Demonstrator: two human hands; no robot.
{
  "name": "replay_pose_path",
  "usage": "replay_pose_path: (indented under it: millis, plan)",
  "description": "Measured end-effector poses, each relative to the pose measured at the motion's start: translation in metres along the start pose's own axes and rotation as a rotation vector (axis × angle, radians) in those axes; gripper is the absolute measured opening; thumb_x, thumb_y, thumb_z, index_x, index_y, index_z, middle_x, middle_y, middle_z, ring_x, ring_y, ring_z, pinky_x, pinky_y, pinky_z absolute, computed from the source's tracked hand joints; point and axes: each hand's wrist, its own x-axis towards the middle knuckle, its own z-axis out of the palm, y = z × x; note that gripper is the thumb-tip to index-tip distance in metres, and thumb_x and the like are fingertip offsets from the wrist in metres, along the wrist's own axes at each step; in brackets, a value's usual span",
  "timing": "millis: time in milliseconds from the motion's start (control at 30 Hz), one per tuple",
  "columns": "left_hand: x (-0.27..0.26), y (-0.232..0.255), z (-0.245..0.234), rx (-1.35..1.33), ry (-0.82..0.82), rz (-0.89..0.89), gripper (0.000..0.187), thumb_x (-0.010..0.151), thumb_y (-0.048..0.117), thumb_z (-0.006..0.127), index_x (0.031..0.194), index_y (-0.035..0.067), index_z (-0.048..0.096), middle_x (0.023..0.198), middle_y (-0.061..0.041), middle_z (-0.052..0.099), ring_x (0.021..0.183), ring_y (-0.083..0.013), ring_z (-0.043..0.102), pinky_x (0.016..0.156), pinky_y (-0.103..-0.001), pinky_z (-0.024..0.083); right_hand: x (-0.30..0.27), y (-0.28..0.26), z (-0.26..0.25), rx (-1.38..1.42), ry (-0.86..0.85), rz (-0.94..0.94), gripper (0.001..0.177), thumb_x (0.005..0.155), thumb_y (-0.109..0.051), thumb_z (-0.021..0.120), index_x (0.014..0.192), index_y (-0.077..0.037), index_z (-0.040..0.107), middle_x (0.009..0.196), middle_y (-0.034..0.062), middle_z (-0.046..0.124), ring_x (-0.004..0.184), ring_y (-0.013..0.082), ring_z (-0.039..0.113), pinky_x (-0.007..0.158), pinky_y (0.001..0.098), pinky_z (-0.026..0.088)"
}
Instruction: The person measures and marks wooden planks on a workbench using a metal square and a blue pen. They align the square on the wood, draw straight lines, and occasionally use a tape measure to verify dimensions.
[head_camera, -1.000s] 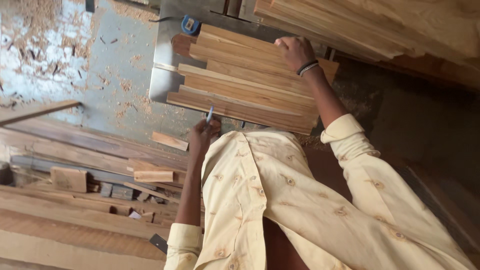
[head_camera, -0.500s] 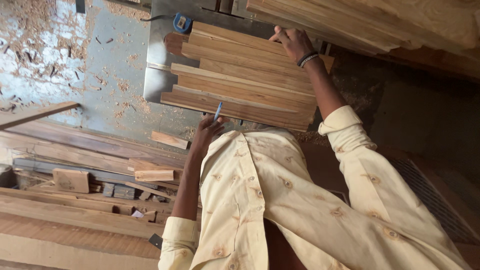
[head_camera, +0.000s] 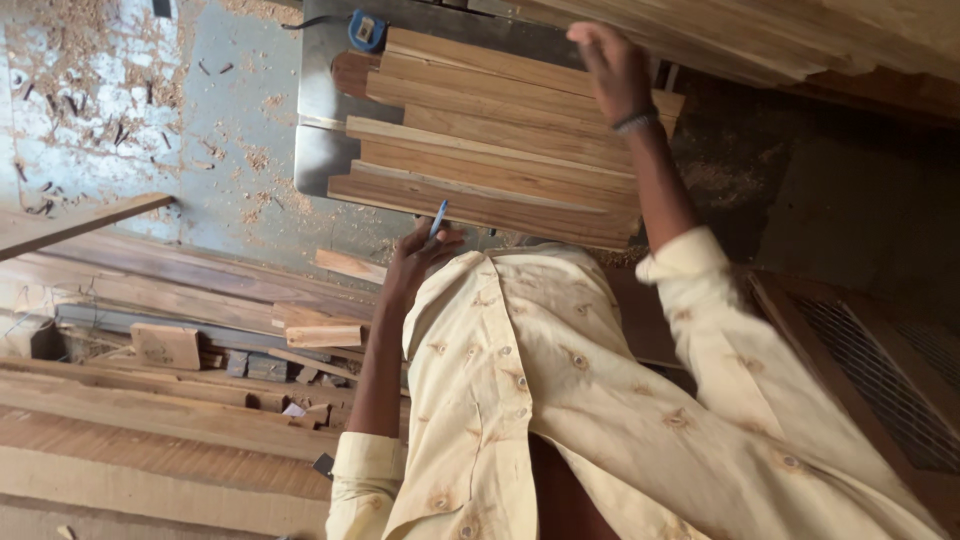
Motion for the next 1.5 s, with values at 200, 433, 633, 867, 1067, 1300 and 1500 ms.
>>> replay_pose_path:
  millis: [200, 433, 633, 867, 1067, 1300, 1500]
  plan:
    - [0.003, 0.017, 0.021, -0.047, -0.139, 0.07, 0.04, 0.105, 0.033, 0.057, 0.123, -0.002, 0.067, 0.117, -0.015, 0.075, 0.106, -0.0232, 0.073, 0.093, -0.035, 0.058, -0.081, -0.079, 0.015, 0.438, -0.081, 0.153, 0.044, 0.111, -0.043, 0.053, 0.118, -0.006, 0.075, 0.096, 0.0128, 0.079, 0.073, 0.0149, 0.077, 0.063, 0.029, 0.063]
    - [0.017, 0.024, 0.058, 0.105, -0.45, 0.072, 0.036, 0.107, 0.029, 0.056, 0.117, -0.003, 0.068, 0.108, -0.016, 0.076, 0.098, -0.0232, 0.076, 0.086, -0.035, 0.061, -0.142, -0.158, 0.048, 0.568, -0.578, 0.339, 0.041, 0.105, -0.035, 0.059, 0.125, -0.002, 0.073, 0.081, 0.0078, 0.074, 0.054, 0.0084, 0.064, 0.049, 0.0229, 0.054]
    - [0.022, 0.036, 0.08, 0.192, -0.361, 0.046, 0.032, 0.105, 0.029, 0.059, 0.116, 0.001, 0.068, 0.102, -0.012, 0.079, 0.09, -0.0189, 0.076, 0.08, -0.032, 0.061, -0.146, -0.123, 0.024, 0.844, -0.328, 0.368, 0.034, 0.108, -0.031, 0.06, 0.11, 0.001, 0.069, 0.089, 0.0063, 0.075, 0.067, 0.0089, 0.067, 0.06, 0.0248, 0.056]
    - [0.011, 0.028, 0.064, 0.097, 0.015, 0.029, 0.037, 0.098, 0.03, 0.068, 0.119, 0.0, 0.069, 0.105, -0.012, 0.078, 0.091, -0.0194, 0.076, 0.079, -0.033, 0.063, -0.164, -0.068, -0.002, 1.698, 0.054, 0.351, 0.022, 0.118, -0.015, 0.064, 0.099, -0.004, 0.064, 0.068, -0.0046, 0.06, 0.068, 0.0098, 0.06, 0.073, 0.0328, 0.053]
    - [0.008, 0.045, -0.003, 0.161, 0.224, 0.156, 0.041, 0.098, 0.034, 0.067, 0.126, 0.003, 0.067, 0.11, -0.013, 0.078, 0.095, -0.0204, 0.076, 0.083, -0.034, 0.062, -0.161, -0.088, -0.03, 1.143, -0.025, 0.556, 0.039, 0.107, -0.033, 0.06, 0.127, 0.001, 0.067, 0.085, 0.0049, 0.069, 0.081, 0.0149, 0.068, 0.078, 0.032, 0.055]
    - [0.082, 0.094, -0.133, 0.231, 0.318, 0.316, 0.041, 0.098, 0.027, 0.067, 0.133, 0.007, 0.063, 0.105, -0.005, 0.076, 0.093, -0.0166, 0.073, 0.078, -0.031, 0.057, -0.131, -0.112, -0.027, 1.029, 0.25, 0.377, 0.047, 0.113, -0.035, 0.051, 0.139, 0.002, 0.063, 0.103, 0.0112, 0.074, 0.093, 0.0213, 0.069, 0.086, 0.0358, 0.055]
    - [0.184, 0.107, -0.258, 0.936, 0.608, 0.748, 0.046, 0.103, 0.015, 0.081, 0.137, 0.0, 0.052, 0.123, -0.018, 0.065, 0.116, -0.0338, 0.066, 0.1, -0.047, 0.053, -0.128, -0.14, -0.005, 1.025, 0.527, 0.428, 0.049, 0.11, -0.032, 0.047, 0.145, 0.0, 0.059, 0.11, 0.0111, 0.074, 0.103, 0.0239, 0.07, 0.096, 0.0384, 0.057]
